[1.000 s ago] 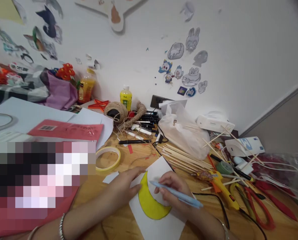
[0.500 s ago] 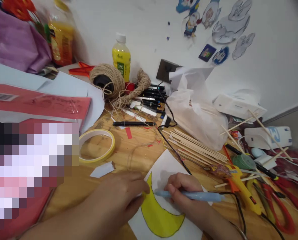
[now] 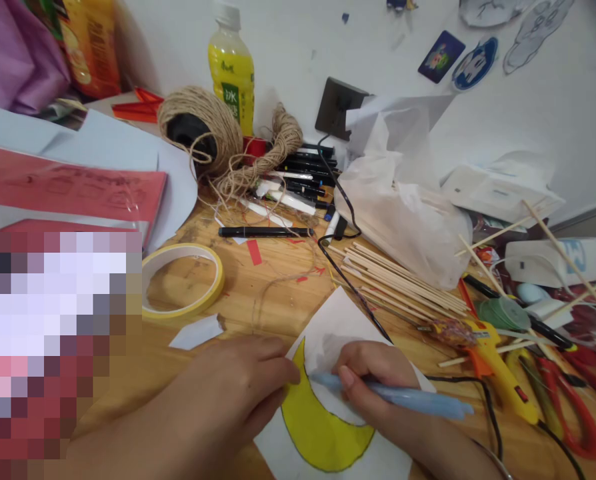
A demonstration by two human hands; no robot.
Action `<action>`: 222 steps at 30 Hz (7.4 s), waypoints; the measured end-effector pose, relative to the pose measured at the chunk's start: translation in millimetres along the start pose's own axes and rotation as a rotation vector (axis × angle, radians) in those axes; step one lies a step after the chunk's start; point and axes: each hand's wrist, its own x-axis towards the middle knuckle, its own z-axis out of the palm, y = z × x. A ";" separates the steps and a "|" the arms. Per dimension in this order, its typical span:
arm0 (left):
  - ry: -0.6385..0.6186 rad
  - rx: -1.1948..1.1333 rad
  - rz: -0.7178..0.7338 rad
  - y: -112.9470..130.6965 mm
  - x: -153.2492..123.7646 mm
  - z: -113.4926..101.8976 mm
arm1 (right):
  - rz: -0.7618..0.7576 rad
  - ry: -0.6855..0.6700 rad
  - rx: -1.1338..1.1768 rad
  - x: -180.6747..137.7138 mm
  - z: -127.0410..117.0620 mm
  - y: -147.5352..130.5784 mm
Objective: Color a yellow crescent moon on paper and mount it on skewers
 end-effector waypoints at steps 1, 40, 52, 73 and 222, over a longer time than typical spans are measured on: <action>0.006 -0.004 0.004 -0.4 -0.1 0.7 | -0.012 0.003 -0.005 -0.2 -0.1 -0.3; -0.027 0.048 0.006 1.6 -0.2 -2.2 | 0.043 0.029 0.031 -3.5 1.2 2.0; -0.059 0.074 -0.012 1.1 0.3 -1.9 | 0.024 0.048 0.045 -4.2 1.2 1.4; -0.063 0.107 -0.018 2.6 -2.8 -2.6 | 0.041 0.033 0.103 -6.2 1.3 2.6; 0.601 0.173 -0.073 -49.9 11.4 -21.6 | -0.118 0.676 0.066 7.8 9.0 47.7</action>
